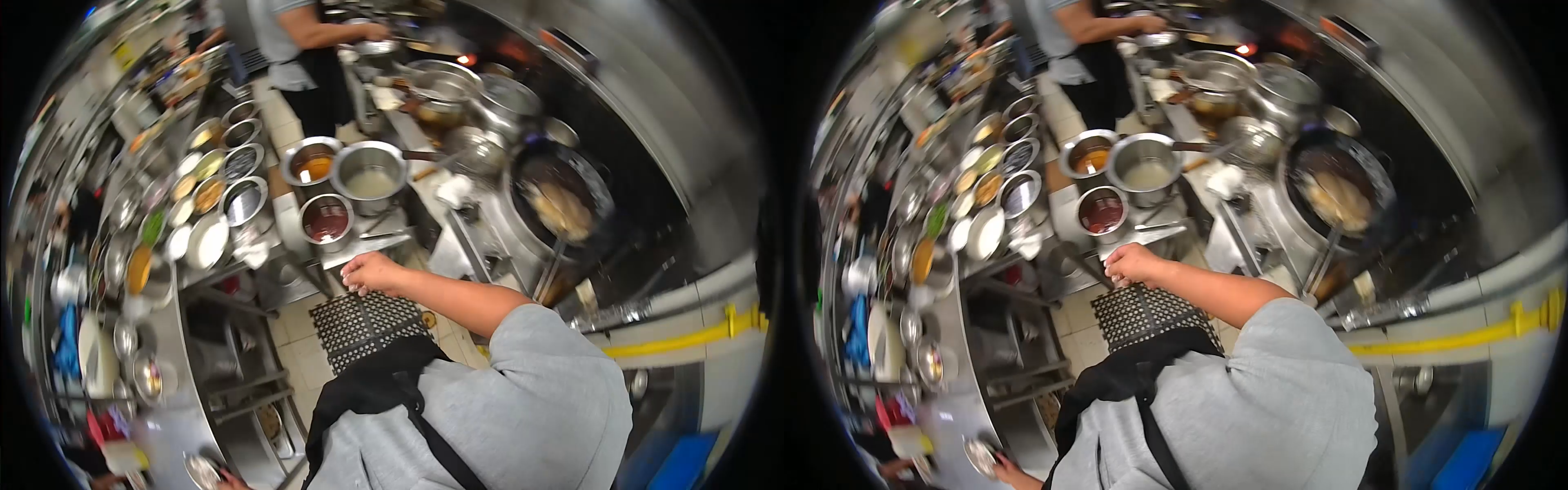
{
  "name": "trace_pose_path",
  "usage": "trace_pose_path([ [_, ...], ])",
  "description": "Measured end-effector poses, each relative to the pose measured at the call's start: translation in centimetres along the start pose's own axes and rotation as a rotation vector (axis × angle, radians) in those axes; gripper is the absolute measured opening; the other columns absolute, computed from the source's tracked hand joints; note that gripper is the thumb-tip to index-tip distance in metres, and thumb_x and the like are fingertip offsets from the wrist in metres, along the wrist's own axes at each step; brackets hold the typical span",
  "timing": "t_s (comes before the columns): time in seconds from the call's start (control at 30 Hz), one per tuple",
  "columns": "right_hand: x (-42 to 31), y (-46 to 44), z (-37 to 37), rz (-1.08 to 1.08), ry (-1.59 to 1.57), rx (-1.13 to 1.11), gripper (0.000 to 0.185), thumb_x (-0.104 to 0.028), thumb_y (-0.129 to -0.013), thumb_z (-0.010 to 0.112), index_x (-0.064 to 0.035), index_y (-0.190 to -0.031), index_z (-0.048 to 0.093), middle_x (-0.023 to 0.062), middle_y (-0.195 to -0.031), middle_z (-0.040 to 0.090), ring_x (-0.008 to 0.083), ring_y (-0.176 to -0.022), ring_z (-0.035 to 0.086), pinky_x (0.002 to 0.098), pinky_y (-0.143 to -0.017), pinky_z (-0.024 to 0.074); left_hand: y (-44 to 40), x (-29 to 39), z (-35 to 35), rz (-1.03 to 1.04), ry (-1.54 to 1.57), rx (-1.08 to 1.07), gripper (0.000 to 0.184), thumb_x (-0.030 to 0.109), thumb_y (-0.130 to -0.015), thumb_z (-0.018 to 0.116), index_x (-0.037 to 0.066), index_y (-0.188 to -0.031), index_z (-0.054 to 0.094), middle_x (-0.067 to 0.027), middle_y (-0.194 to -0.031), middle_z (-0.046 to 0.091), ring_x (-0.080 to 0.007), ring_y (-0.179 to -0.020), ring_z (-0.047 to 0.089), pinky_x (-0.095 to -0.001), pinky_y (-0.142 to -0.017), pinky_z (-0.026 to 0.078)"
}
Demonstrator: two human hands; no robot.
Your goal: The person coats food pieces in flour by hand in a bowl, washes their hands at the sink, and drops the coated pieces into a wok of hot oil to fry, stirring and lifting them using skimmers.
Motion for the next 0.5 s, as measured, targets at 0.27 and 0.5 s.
trace_pose_path([
  [0.27,5.9,8.2,-10.2,0.007,-0.28,0.48,0.013,-0.008,-0.082,0.062,-0.0003,-0.09,0.058,0.0046,-0.073,0.058,0.01,-0.059,0.053,0.0232,-0.048,0.0444,1.1,23.0,4.6,-0.85,0.8,-0.862,0.039,0.032,-0.089,0.055,-0.005,-0.101,0.055,-0.0211,-0.098,0.063,-0.0308,-0.086,0.063,-0.0376,-0.072,0.051],
  [0.5,14.8,21.5,-9.6,0.129,-0.209,0.91,0.018,-0.014,-0.08,0.063,-0.0053,-0.097,0.062,0.002,-0.075,0.061,0.0096,-0.064,0.056,0.0263,-0.054,0.0468,3.0,45.4,6.6,-0.138,0.625,-1.892,0.032,0.03,-0.088,0.055,-0.001,-0.087,0.05,-0.0189,-0.087,0.064,-0.0282,-0.074,0.065,-0.0342,-0.06,0.052],
])
Point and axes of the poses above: each hand's wrist, its own y-axis away from the middle knuckle, its own z-axis out of the palm, x = y × z, the point moved 1 cm from there along -y, towards the middle knuckle
